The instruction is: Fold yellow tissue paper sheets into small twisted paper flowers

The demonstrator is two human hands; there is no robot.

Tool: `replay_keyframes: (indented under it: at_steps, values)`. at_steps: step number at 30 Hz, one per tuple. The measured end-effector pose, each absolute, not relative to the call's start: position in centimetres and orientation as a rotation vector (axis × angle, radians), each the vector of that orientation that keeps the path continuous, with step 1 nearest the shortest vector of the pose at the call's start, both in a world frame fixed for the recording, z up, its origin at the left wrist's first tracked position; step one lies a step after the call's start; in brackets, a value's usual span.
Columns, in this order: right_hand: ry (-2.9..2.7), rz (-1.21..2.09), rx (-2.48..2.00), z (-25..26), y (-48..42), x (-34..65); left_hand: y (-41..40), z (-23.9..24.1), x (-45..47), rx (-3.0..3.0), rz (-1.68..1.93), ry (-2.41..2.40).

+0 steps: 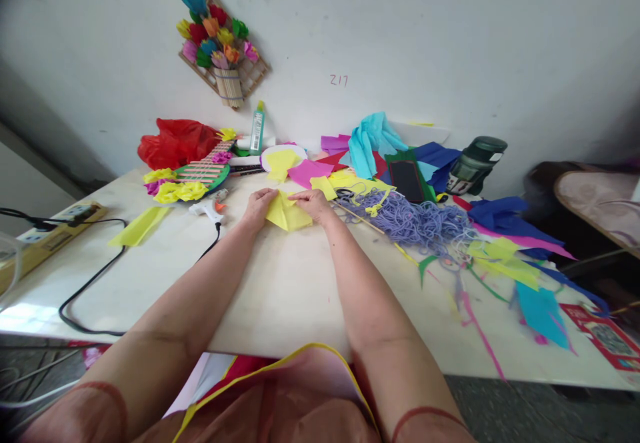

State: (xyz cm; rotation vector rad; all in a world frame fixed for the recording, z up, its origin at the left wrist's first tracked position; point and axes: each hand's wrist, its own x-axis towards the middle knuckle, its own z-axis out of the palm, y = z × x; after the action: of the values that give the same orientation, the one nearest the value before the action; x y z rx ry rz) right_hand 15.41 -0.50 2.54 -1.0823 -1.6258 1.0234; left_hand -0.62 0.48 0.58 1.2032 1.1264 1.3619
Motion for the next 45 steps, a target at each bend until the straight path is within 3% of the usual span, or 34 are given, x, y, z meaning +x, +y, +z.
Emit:
replay_keyframes:
  at_steps: [18, 45]
  values:
    - [-1.744, 0.874, -1.063, 2.1, 0.0, 15.4, 0.5, 0.4, -0.6, 1.225, 1.293, 1.117]
    - [-1.408, 1.221, -1.148, 2.0, 0.0, 15.4, -0.5, 0.7, -0.4, 1.358, 1.188, 0.927]
